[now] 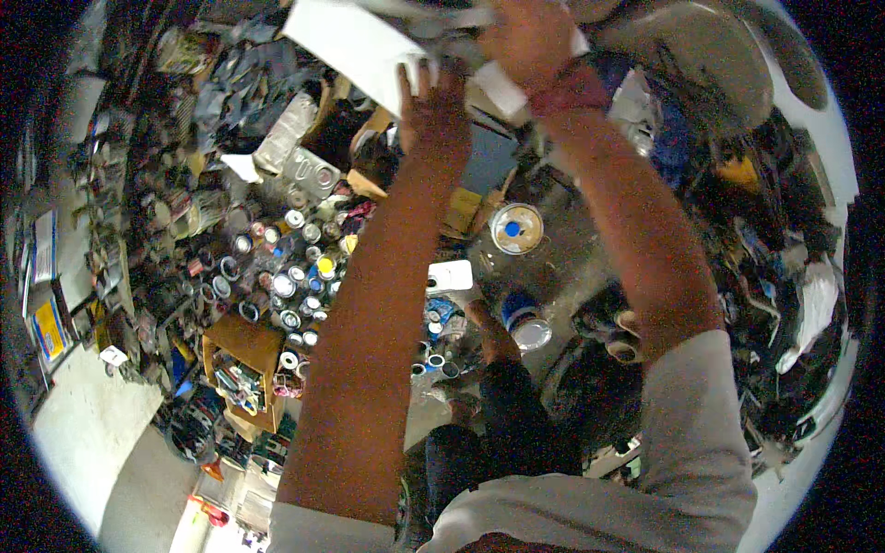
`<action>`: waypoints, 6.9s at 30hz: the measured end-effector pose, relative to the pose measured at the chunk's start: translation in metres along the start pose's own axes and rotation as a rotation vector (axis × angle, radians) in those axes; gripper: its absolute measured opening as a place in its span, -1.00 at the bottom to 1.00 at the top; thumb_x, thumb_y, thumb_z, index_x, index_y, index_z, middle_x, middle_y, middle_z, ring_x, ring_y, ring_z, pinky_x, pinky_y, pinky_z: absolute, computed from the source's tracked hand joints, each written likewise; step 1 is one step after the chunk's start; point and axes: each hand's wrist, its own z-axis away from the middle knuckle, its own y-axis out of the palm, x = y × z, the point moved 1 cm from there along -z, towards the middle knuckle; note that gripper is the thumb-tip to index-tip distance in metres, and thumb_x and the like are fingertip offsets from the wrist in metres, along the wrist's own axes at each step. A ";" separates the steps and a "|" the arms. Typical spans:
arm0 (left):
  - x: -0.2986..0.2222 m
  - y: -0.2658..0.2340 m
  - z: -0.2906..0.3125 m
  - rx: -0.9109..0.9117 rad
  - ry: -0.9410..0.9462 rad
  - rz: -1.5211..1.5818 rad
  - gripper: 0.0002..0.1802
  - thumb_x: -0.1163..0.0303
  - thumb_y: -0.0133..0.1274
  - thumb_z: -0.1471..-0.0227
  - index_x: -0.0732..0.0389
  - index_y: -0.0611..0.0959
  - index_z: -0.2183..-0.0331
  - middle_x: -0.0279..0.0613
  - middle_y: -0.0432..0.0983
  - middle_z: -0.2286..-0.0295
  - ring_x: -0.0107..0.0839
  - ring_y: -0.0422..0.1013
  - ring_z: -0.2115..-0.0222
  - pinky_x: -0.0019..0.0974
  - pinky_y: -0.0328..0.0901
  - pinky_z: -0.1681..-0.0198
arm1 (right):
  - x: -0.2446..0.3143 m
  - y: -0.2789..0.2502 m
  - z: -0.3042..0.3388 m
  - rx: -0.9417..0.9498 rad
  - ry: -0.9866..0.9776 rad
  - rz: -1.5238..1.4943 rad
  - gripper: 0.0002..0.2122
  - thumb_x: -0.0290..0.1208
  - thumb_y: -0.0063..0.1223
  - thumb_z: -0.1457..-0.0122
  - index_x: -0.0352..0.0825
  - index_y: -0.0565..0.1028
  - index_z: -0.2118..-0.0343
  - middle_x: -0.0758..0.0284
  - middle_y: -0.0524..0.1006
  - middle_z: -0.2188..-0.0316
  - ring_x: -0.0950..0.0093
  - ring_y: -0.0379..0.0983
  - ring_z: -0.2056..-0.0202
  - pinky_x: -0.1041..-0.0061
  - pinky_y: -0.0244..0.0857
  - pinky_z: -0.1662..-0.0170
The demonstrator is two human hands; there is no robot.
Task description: The person walks through a cluttered auto repair shop, sits on the floor, and opens several paint cans. They pour paint into a spray gun cup, wipe the area with a cloth, and then stand up to connect the spray gun to an air hose.
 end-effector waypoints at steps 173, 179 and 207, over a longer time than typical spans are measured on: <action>0.465 0.514 2.122 0.104 -1.457 1.609 -0.42 0.11 0.09 -0.30 0.22 0.47 -0.21 -0.08 0.55 -0.02 -0.31 0.46 0.01 -0.24 0.34 -0.09 | 1.471 0.008 0.904 1.615 0.472 0.046 -0.44 0.03 -0.10 -0.36 -0.25 0.38 -0.27 0.09 0.38 -0.27 0.09 0.33 -0.25 0.13 0.18 -0.32; 0.501 0.418 1.863 0.480 -0.960 1.441 -0.58 0.25 0.11 -0.28 0.20 0.57 -0.10 0.03 0.56 -0.03 -0.13 0.48 -0.06 -0.15 0.33 -0.15 | 1.527 0.150 0.774 1.489 0.699 -0.248 -0.35 0.08 0.02 -0.27 -0.22 0.31 -0.31 0.01 0.43 -0.22 -0.03 0.37 -0.21 0.06 0.30 -0.24; 0.380 0.473 1.649 1.111 0.284 1.303 -0.18 -0.42 -0.39 -0.27 -0.41 -0.02 -0.43 -0.15 -0.57 -0.45 0.09 -0.61 -0.44 0.65 -0.49 -0.30 | 1.318 0.457 0.626 0.305 0.926 -0.434 -0.43 -0.36 0.38 -0.07 -0.44 0.41 -0.12 -0.03 0.50 -0.01 0.03 0.48 0.04 0.10 0.38 -0.04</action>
